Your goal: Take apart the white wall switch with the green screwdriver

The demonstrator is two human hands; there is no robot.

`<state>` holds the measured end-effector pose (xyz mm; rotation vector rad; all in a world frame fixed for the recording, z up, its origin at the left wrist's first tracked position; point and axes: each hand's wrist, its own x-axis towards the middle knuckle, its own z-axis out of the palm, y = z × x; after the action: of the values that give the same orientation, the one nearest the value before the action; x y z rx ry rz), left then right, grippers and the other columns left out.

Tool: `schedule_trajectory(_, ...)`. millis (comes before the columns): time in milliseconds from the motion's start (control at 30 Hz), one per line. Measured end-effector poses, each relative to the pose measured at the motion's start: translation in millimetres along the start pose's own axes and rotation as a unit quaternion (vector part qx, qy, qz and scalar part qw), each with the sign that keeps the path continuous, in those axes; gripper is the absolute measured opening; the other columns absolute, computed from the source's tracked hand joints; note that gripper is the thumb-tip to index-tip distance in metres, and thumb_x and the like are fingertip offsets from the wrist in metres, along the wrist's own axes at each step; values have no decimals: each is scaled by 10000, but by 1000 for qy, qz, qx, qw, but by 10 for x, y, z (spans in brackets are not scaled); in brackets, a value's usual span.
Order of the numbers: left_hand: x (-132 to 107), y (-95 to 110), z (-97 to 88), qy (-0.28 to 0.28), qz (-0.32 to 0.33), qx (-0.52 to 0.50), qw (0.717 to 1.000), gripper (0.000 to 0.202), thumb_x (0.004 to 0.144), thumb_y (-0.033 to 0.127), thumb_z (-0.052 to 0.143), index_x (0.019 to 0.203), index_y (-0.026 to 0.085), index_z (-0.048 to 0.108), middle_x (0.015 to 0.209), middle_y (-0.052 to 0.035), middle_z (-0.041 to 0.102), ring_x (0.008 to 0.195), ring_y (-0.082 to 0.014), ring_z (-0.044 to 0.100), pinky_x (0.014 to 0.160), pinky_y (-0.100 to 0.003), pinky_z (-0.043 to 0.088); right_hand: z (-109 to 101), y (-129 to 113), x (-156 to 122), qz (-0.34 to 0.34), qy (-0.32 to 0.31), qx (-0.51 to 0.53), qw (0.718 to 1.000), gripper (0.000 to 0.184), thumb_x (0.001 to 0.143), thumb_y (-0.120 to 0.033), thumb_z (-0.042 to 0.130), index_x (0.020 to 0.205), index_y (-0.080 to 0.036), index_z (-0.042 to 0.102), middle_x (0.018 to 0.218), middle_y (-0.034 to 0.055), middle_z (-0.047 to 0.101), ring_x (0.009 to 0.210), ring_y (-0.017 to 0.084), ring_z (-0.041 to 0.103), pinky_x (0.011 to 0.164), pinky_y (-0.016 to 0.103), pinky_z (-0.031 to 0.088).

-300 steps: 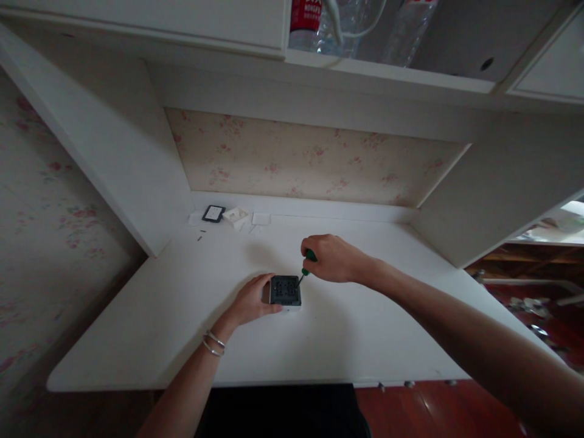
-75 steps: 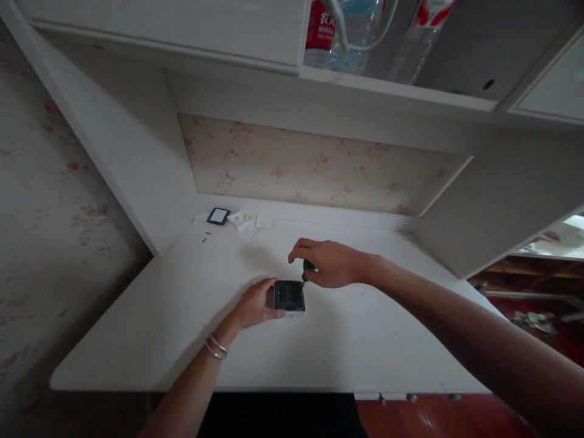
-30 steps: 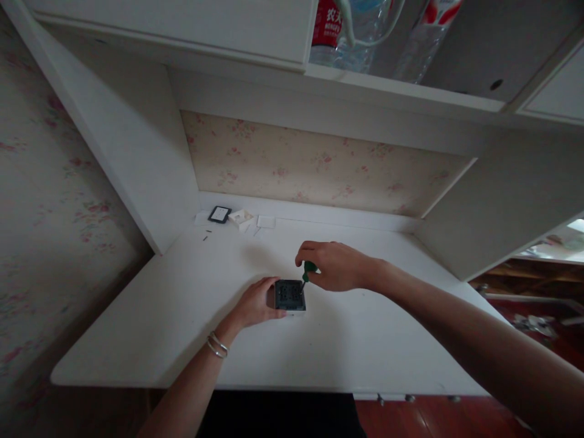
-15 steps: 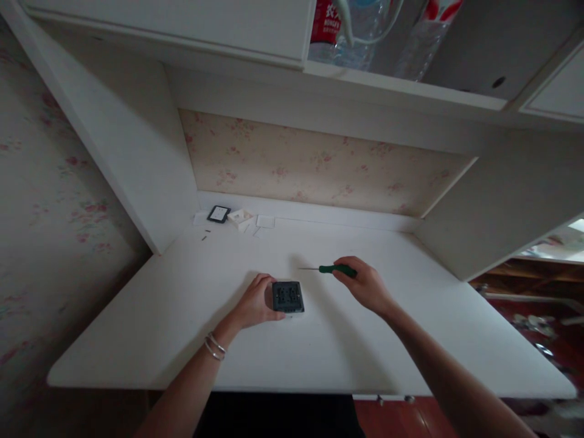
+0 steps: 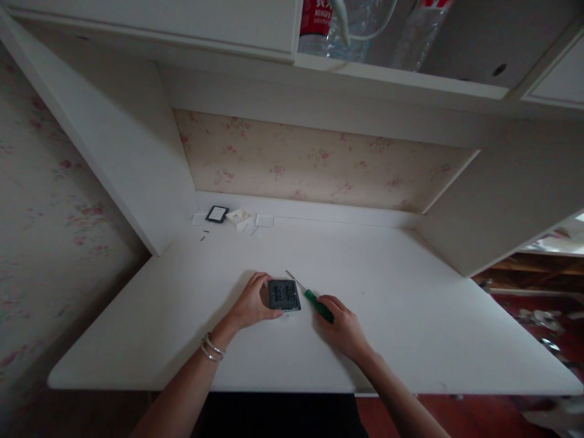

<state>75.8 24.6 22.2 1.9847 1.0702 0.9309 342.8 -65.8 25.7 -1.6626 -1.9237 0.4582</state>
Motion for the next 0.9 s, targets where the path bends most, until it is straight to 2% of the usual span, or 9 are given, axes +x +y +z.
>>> schedule_trajectory(100, -8, -11, 7, 1, -13, -4, 1000, 729, 516, 259, 880, 1155, 188, 536, 1161, -89, 569, 1074, -272, 574, 955, -425, 466, 18, 3, -10, -12, -1, 3, 1000, 384, 878, -209, 522, 1252, -279, 575, 1271, 70, 603, 1082, 258, 634, 954, 441, 527)
schedule_trajectory(233, -22, -24, 26, 8, -33, -10, 999, 747, 519, 293, 879, 1176, 200, 537, 1148, -83, 620, 1056, -277, 602, 943, -432, 470, 23, -58, 13, -43, 33, -19, 998, 346, 886, -244, 556, 1231, -244, 590, 1260, 101, 596, 1176, 272, 558, 1022, 453, 474)
schedule_trajectory(500, -30, -27, 27, 14, -23, -35, 999, 713, 556, 297, 877, 1179, 202, 545, 1157, -83, 647, 1059, -269, 617, 934, -406, 485, 29, -424, 152, -60, 109, -3, 992, 223, 962, -274, 469, 1129, -241, 612, 1190, 110, 616, 1142, 262, 550, 999, 468, 470)
schedule_trajectory(667, -36, -30, 37, 43, -51, -75, 995, 764, 576, 276, 859, 1246, 203, 501, 1169, -82, 646, 1045, -255, 617, 942, -408, 484, 92, -585, 285, -17, 128, 57, 990, 224, 959, -299, 467, 1126, -213, 589, 1170, 121, 620, 1125, 254, 558, 993, 449, 462)
schedule_trajectory(800, -34, -8, 4, 61, -59, -90, 992, 764, 577, 296, 844, 1257, 207, 506, 1165, -71, 636, 1026, -242, 600, 910, -380, 489, 144, -666, 424, 37, 83, 153, 984, 290, 951, -350, 472, 1186, -208, 565, 1181, 113, 635, 1051, 233, 614, 950, 423, 495)
schedule_trajectory(900, -33, -29, -25, 81, -75, -112, 987, 823, 592, 334, 829, 1325, 194, 481, 1171, -86, 634, 974, -233, 606, 846, -353, 501, 189, -704, 523, 108, 29, 295, 949, 354, 920, -392, 509, 1208, -198, 573, 1139, 98, 674, 997, 213, 655, 924, 398, 521)
